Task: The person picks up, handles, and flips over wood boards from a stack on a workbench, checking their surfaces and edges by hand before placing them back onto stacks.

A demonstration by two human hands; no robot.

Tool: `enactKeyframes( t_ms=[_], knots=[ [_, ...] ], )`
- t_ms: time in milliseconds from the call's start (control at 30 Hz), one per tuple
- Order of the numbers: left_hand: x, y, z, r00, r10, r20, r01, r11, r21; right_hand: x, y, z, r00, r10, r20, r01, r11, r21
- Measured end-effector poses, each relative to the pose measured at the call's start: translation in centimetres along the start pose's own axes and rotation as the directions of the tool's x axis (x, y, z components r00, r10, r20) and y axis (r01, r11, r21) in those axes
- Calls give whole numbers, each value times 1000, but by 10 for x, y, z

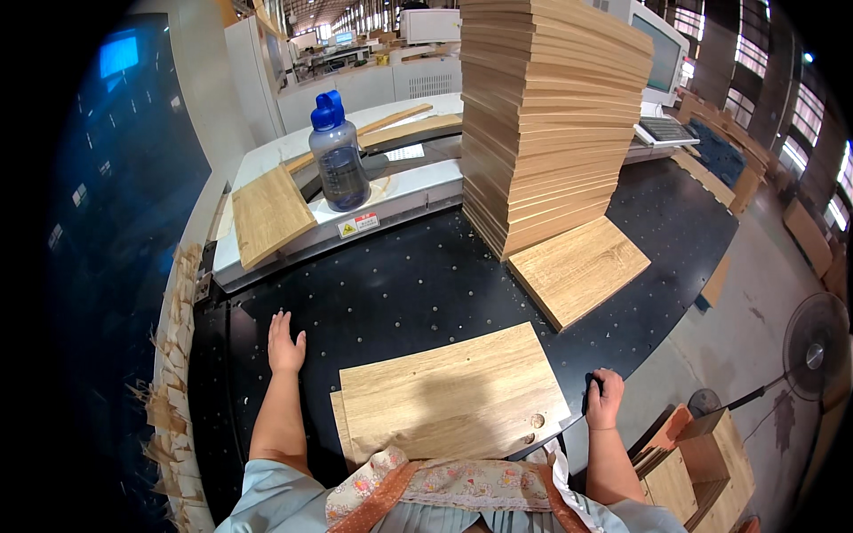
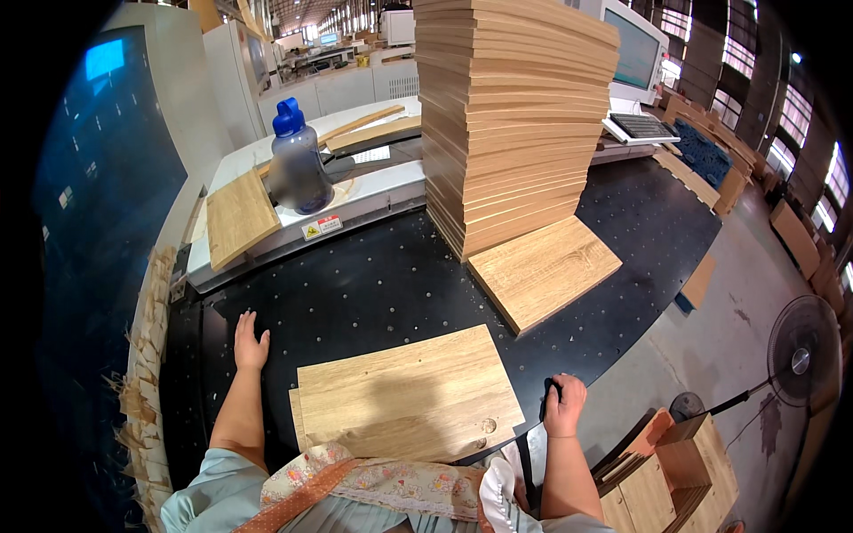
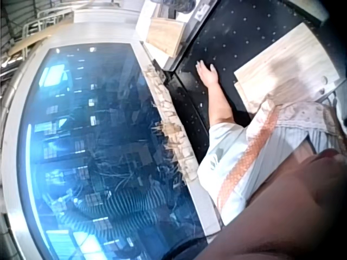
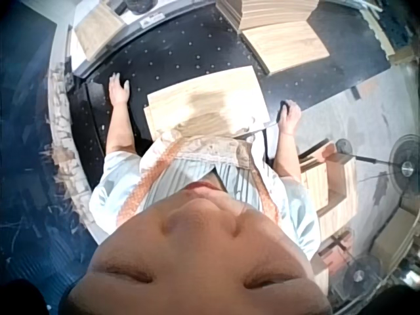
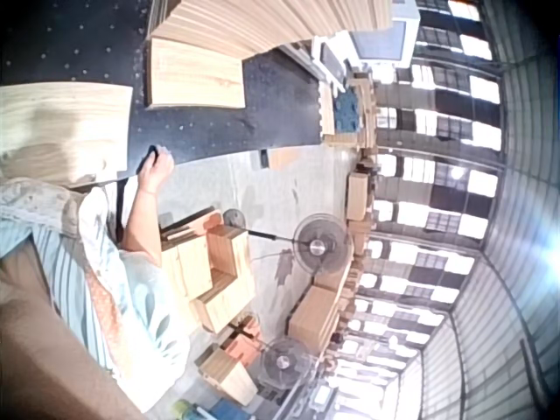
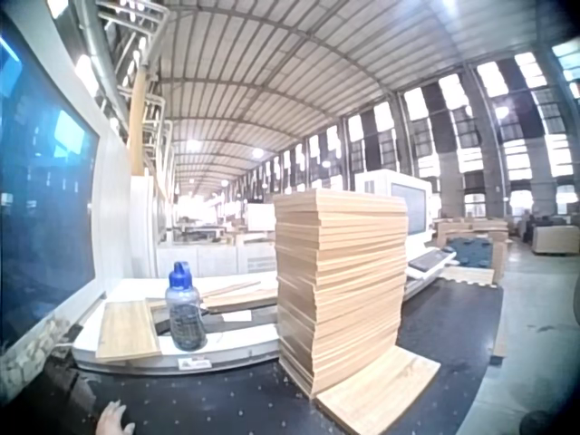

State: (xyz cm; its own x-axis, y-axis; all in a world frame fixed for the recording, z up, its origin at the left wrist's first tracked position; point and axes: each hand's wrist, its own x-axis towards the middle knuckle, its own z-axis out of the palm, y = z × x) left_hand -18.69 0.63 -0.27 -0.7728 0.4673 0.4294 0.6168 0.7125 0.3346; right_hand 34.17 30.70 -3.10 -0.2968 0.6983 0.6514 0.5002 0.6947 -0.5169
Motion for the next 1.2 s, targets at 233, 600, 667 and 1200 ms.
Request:
enactKeyframes(
  t_ms=[233, 600, 667, 1200],
  knots=[
    [1, 3, -1, 1000, -19, -2, 19, 1000, 5, 0, 2, 1, 1000, -1, -21, 1, 1000, -2],
    [-16, -11, 1, 960, -108, 258, 270, 600, -753, 1, -8, 4, 998, -9, -62, 13, 998, 59],
    [-28, 14, 4, 945, -72, 319, 309, 514, -800, -1, -1, -1, 996, -3, -89, 6, 999, 37],
    [-78, 22, -2, 989, 21, 146, 70, 805, -589, -1, -2, 1, 990, -29, -138, 39, 997, 66]
  ],
)
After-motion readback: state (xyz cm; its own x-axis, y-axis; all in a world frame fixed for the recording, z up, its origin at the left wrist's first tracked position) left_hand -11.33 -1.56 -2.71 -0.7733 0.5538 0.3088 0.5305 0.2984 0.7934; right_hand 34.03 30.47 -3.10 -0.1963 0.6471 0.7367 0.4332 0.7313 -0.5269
